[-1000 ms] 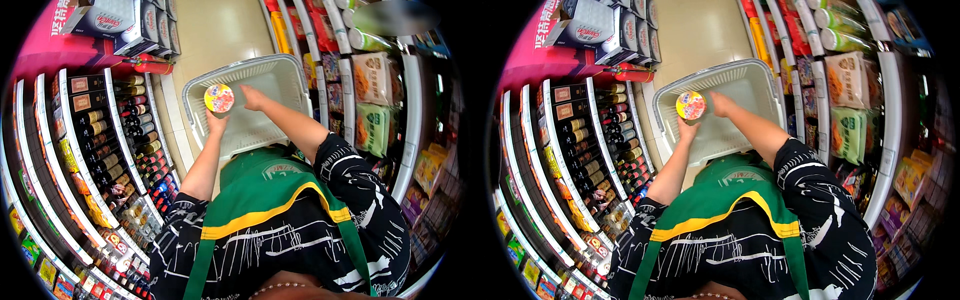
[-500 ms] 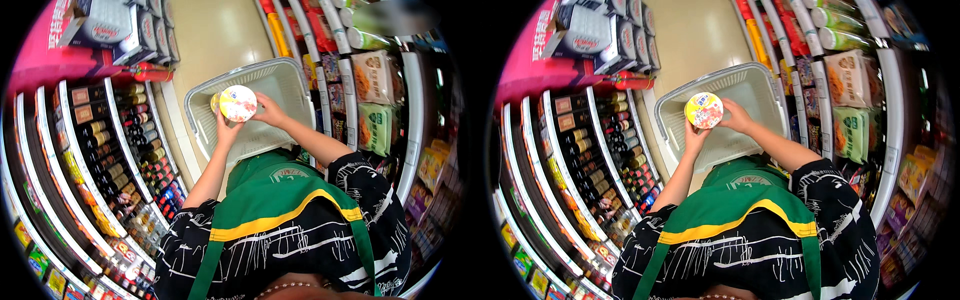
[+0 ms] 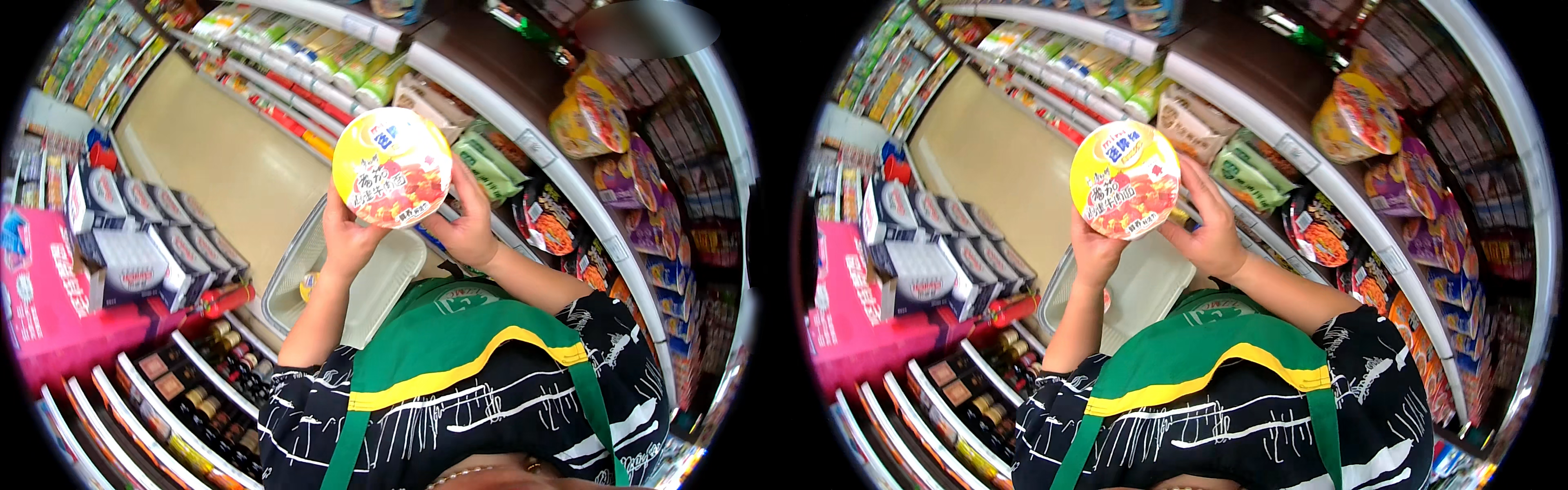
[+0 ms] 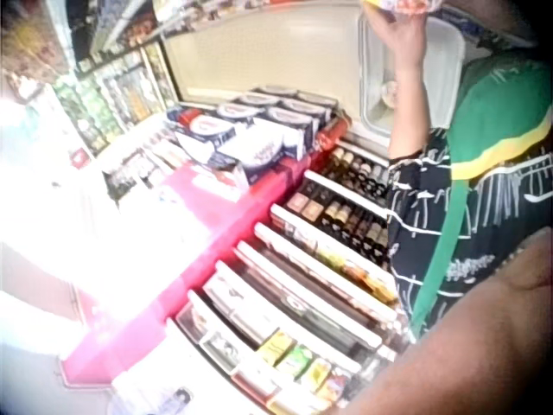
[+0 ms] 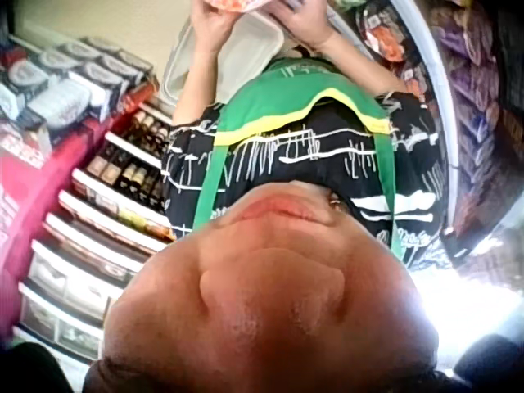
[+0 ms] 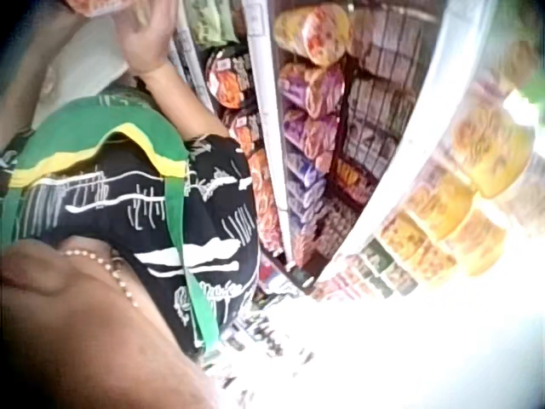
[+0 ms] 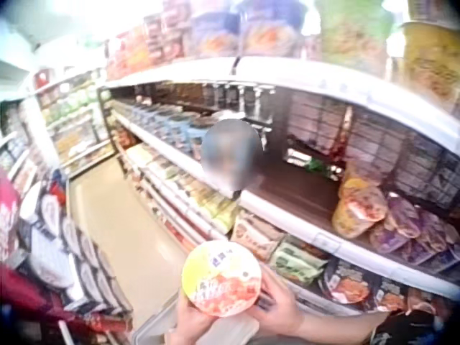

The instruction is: The person repeatedly picks up instant noodle cups from a white plastic basket and places them onto a refrigerated shelf. They handle multiple cups of different flavors, arranging them in rows on the shelf.

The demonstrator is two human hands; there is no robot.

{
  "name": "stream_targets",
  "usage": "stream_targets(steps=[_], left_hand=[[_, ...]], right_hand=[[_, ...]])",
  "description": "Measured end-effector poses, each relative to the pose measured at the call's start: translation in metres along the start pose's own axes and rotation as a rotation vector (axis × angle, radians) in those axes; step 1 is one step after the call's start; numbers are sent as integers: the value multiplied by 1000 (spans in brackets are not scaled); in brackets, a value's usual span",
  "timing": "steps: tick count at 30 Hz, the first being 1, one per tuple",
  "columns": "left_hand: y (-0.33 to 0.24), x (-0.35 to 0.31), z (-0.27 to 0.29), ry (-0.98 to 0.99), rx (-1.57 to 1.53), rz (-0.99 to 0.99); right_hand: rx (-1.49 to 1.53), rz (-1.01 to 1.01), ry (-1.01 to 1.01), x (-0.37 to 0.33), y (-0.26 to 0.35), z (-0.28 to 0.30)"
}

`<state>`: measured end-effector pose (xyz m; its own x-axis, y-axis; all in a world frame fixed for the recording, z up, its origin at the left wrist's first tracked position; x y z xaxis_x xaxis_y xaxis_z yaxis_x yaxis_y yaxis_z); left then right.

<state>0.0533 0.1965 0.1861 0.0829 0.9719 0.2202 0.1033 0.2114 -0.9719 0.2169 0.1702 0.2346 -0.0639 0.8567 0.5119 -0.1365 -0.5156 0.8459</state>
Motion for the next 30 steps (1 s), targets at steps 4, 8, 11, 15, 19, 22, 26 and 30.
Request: stream_targets(steps=[4, 8, 11, 15, 19, 22, 26, 30], left_hand=[[-25, 63, -49, 160, 77, -163], [-36, 118, -96, 401, -77, -114], [-36, 151, -123, 570, -159, -157], [-37, 182, -150, 715, -123, -173], [-33, 202, -165, 821, -88, -158], [-26, 209, -174, 857, -49, -156], [-23, 212, -182, 914, -36, -130], [-7, 215, -185, 928, -5, -150]], right_hand=[[-75, 75, -228, 17, 7, 41], [-214, 64, -306, 41, 11, 68], [-271, 40, -335, 54, 5, 79], [-324, 0, -382, 66, -5, 89], [-392, -51, -416, 69, -17, 94], [-457, -64, -438, 66, -28, 98], [-449, -150, -447, 65, -35, 103], [-498, -223, -417, 63, -35, 103]])
Point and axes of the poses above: each hand's wrist, its own x-axis towards the middle knuckle, its own z-axis out of the back of the hand, y = z × x, the point moved 6 cm from there along x, towards the middle knuckle, and after that the axes turned 12 degrees about x, right-handed, at the moved point
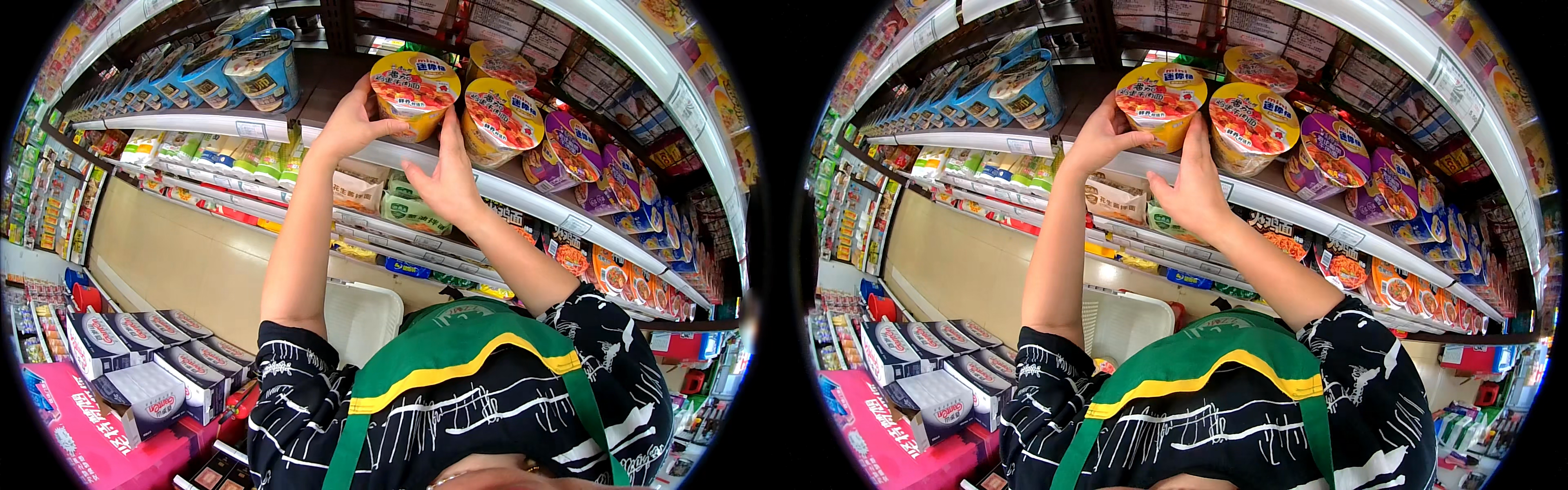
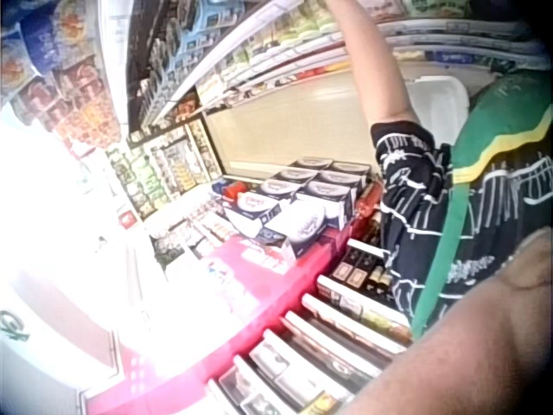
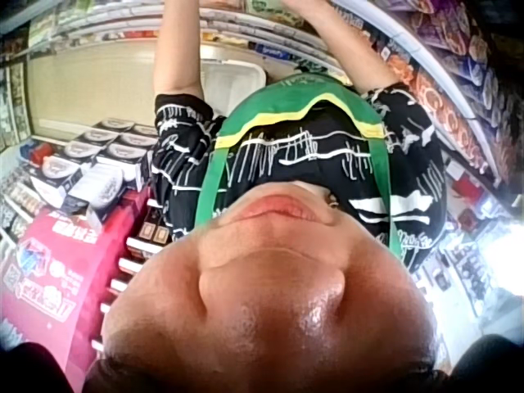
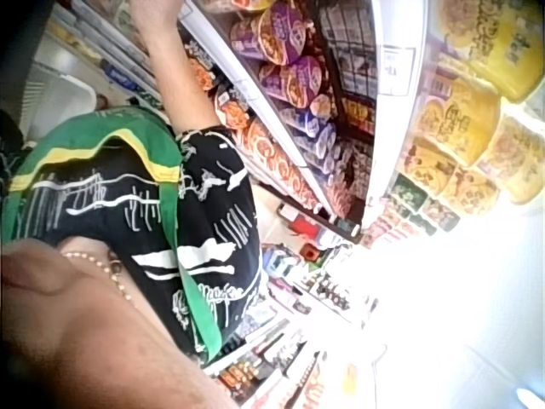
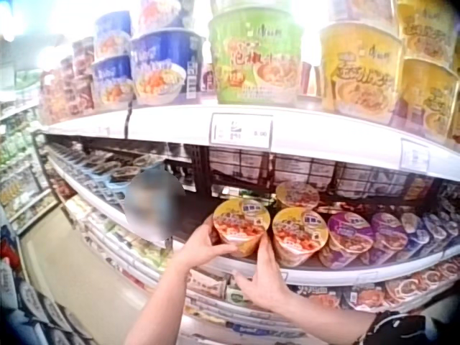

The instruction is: The person repeatedly picks up instant noodle cups from a white plastic basket and places them onto a refrigerated shelf. They handle multiple cups of different flavors, arranging them in rows on the shelf.

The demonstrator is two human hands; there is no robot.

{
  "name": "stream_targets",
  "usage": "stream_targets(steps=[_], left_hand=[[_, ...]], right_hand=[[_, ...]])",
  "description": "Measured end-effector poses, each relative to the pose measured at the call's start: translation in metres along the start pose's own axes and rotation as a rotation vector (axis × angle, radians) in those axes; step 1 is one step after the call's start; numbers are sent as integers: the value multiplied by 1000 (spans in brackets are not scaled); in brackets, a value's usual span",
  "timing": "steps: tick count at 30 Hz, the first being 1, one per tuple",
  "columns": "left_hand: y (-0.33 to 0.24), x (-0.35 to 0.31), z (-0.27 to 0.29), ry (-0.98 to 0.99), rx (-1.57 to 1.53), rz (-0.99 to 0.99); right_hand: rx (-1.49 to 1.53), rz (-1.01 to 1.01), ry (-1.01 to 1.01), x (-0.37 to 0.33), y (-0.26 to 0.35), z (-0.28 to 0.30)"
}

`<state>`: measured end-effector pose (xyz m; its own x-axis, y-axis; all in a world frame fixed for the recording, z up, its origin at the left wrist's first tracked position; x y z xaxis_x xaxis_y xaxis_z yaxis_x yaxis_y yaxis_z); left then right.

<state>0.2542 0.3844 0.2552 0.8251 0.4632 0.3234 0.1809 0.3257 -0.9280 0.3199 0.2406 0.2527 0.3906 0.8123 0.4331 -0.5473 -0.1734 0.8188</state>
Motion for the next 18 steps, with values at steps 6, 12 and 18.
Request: stream_targets(steps=[6, 12, 18], left_hand=[[1, -2, -1, 8, 77, 14], [-1, -2, -3, -8, 106, 1], [-3, -3, -5, 17, 159, 18]], right_hand=[[-52, -41, 31, -3, 7, 5], [-63, -76, 30, -5, 7, 7], [-37, -71, 28, -8, 7, 9]])
Point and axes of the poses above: each hand's wrist, its own x-axis towards the middle knuckle, its own z-axis out of the back of the hand, y = z × x, the point moved 6 cm from there along x, towards the middle knuckle, and after that the axes turned 12 degrees about x, right-handed, at the moved point
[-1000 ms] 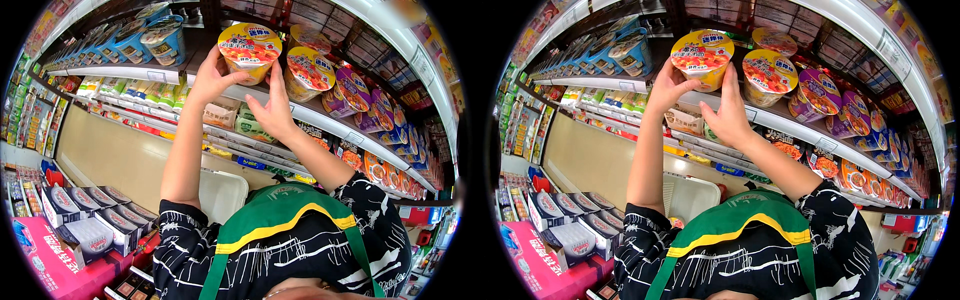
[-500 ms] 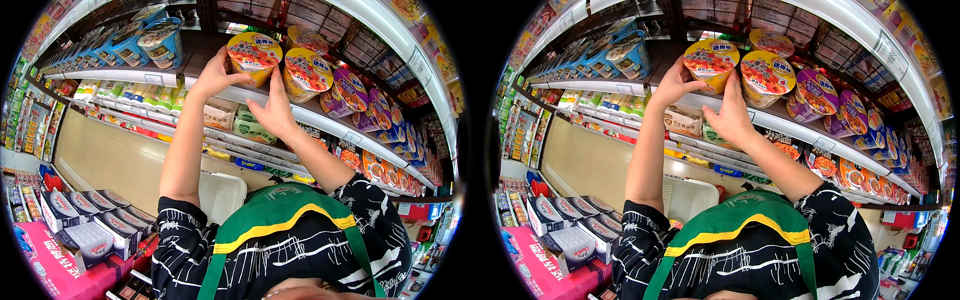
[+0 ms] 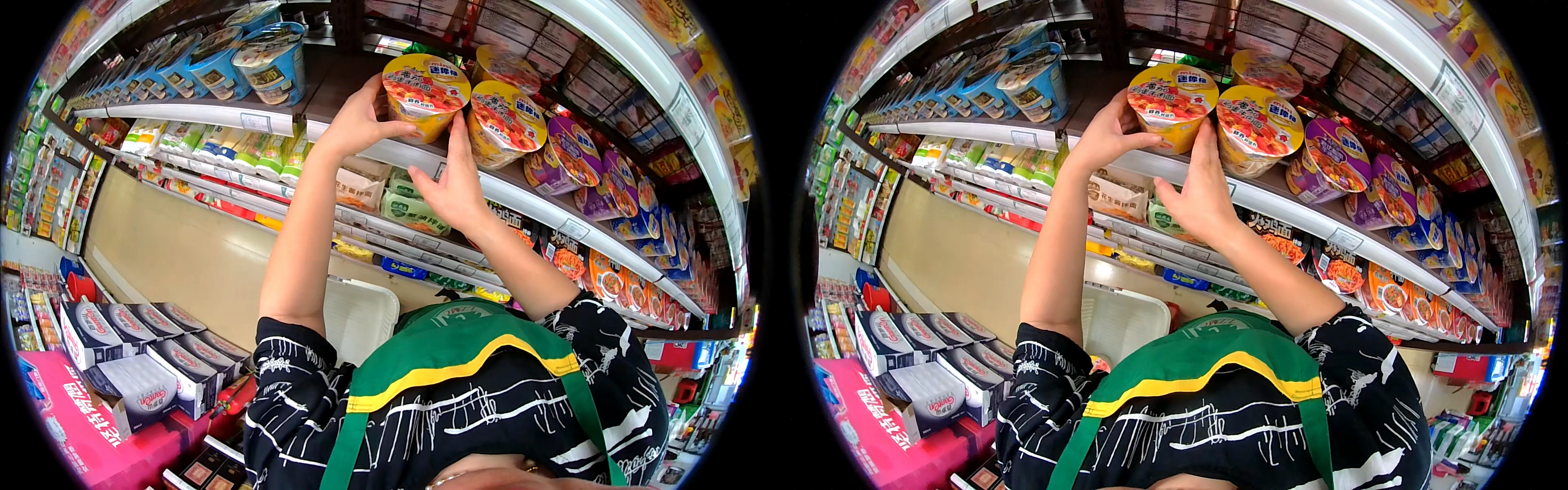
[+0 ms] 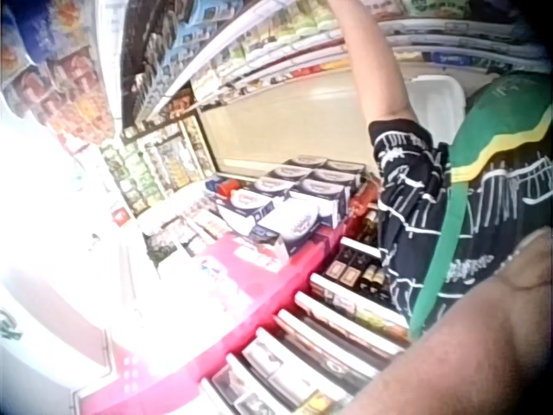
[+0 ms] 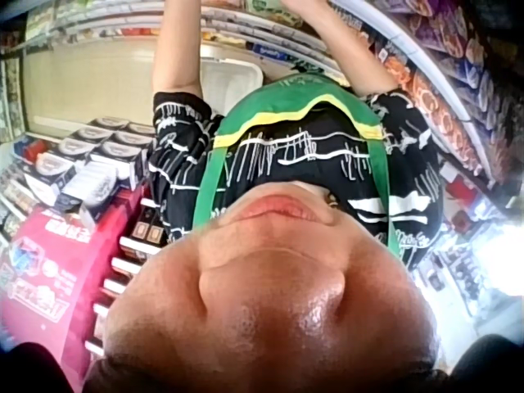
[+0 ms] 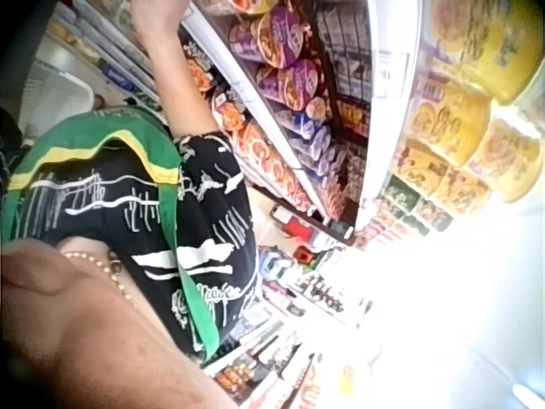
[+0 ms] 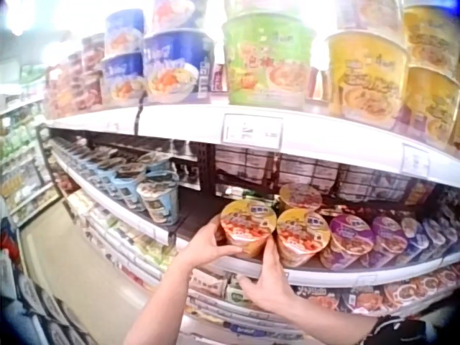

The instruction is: The person repeatedly picks up instant noodle cups from a white plastic basket and places them onto a refrigerated shelf. They handle multiple cups of different flavors, arranging them in rows on the shelf.

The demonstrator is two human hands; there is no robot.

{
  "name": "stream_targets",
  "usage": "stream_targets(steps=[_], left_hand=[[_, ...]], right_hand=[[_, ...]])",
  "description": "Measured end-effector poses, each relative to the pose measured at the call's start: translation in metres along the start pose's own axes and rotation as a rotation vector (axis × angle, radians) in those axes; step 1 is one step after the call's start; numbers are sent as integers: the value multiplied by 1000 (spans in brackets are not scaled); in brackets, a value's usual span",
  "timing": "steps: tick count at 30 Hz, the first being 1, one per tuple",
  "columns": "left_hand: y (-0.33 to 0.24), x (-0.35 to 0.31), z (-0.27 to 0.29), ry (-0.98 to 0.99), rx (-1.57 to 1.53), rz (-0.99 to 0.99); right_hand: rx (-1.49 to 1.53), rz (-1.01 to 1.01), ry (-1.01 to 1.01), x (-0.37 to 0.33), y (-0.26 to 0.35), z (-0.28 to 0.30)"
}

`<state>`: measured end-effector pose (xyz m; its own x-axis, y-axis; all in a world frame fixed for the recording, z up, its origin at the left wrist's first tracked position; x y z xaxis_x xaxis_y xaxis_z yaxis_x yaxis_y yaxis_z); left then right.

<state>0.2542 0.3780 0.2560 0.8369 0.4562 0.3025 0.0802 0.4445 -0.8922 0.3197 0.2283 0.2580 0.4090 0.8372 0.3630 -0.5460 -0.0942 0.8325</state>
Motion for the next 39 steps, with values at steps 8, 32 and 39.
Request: stream_targets(steps=[8, 32, 39], left_hand=[[-14, -93, 20, -458, 149, -9], [202, -596, -293, -1363, -369, 1676], [207, -581, -269, -1618, -325, 1504]], right_hand=[[-82, 188, 204, -50, 12, 2], [-272, 149, 1700, -318, -154, -320], [-333, -79, 1750, -367, -184, -371]])
Point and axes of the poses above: each hand's wrist, its own x-axis towards the middle knuckle, its own z-axis out of the back of the hand, y = z × x, the point moved 6 cm from there along x, towards the middle knuckle, and after that the axes turned 12 degrees about x, right-handed, at the moved point
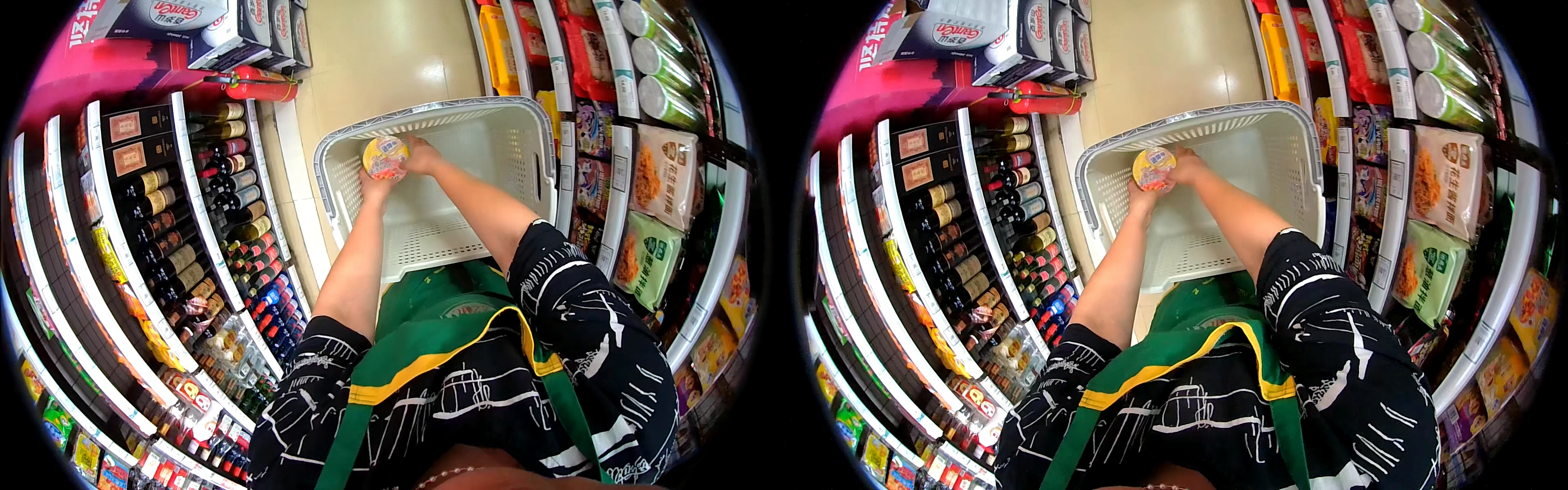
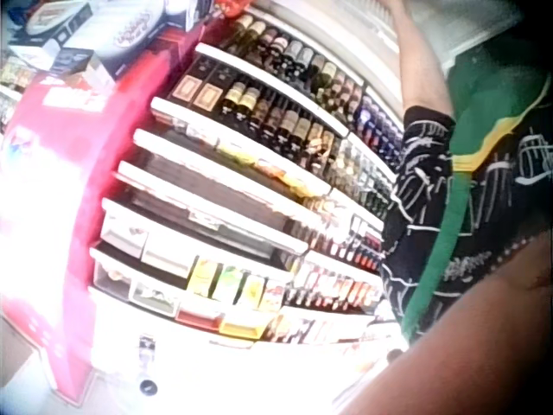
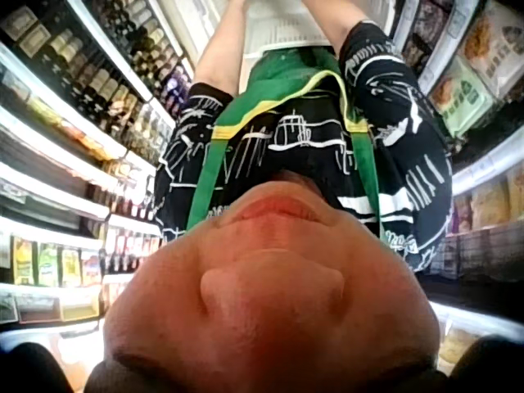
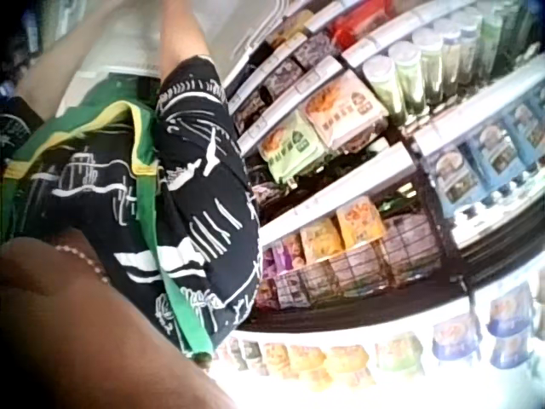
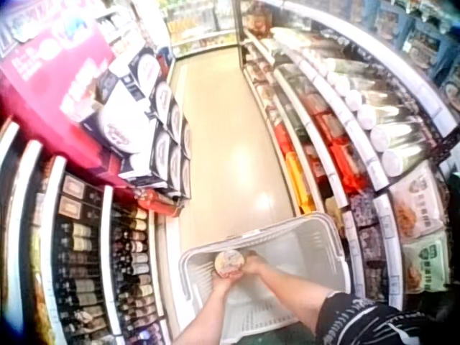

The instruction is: The person repeatedly picks up instant noodle cups from a white plastic basket and places them onto a refrigerated shelf. They handle multiple cups of different flavors, arranging them in rows on the shelf.

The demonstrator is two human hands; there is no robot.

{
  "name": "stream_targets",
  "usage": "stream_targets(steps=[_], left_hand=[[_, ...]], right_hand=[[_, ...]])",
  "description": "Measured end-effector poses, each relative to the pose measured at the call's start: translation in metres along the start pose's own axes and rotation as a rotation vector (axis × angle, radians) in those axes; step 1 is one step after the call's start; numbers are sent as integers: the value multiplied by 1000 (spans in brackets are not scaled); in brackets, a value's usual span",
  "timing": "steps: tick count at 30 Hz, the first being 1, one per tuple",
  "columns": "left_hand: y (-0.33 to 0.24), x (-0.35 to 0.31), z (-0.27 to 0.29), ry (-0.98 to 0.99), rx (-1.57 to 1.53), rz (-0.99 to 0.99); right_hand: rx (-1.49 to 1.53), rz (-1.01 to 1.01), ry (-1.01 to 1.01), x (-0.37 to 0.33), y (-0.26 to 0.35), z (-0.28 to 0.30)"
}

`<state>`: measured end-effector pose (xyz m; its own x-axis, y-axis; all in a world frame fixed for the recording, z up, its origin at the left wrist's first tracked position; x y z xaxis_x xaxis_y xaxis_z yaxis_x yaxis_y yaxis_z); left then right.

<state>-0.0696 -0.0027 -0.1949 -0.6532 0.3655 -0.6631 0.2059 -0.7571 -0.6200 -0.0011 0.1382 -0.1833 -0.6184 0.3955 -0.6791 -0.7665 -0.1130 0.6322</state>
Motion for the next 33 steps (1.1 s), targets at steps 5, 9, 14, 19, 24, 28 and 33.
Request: stream_targets(steps=[5, 9, 14, 19, 24, 28, 33], left_hand=[[-7, -20, -5, 95, -119, -36], [-12, -56, -5, 116, 57, -346], [-87, -124, 18, 143, 482, -839], [-201, -170, 15, 200, 170, -1114], [-318, -214, -7, 326, -129, -1369], [-387, -255, -36, 471, -227, -1422], [-462, -301, -90, 781, -288, -1428]], right_hand=[[406, -100, 84, -20, -13, -8], [504, 76, -68, -88, -8, 32], [1003, 78, -70, -175, 2, 87], [1217, 424, -199, -268, 46, 151], [835, 812, -611, -345, 75, 195], [236, 937, -959, -394, 99, 234], [220, 876, -1252, -406, 85, 275]])
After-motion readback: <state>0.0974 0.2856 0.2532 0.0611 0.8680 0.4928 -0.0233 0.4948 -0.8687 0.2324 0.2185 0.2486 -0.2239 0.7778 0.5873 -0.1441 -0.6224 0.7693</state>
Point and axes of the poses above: each hand's wrist, its own x-axis towards the middle knuckle, its own z-axis out of the back of the hand, y = z × x, the point moved 6 cm from there along x, towards the middle knuckle, and after that the axes turned 12 degrees about x, right-handed, at the moved point
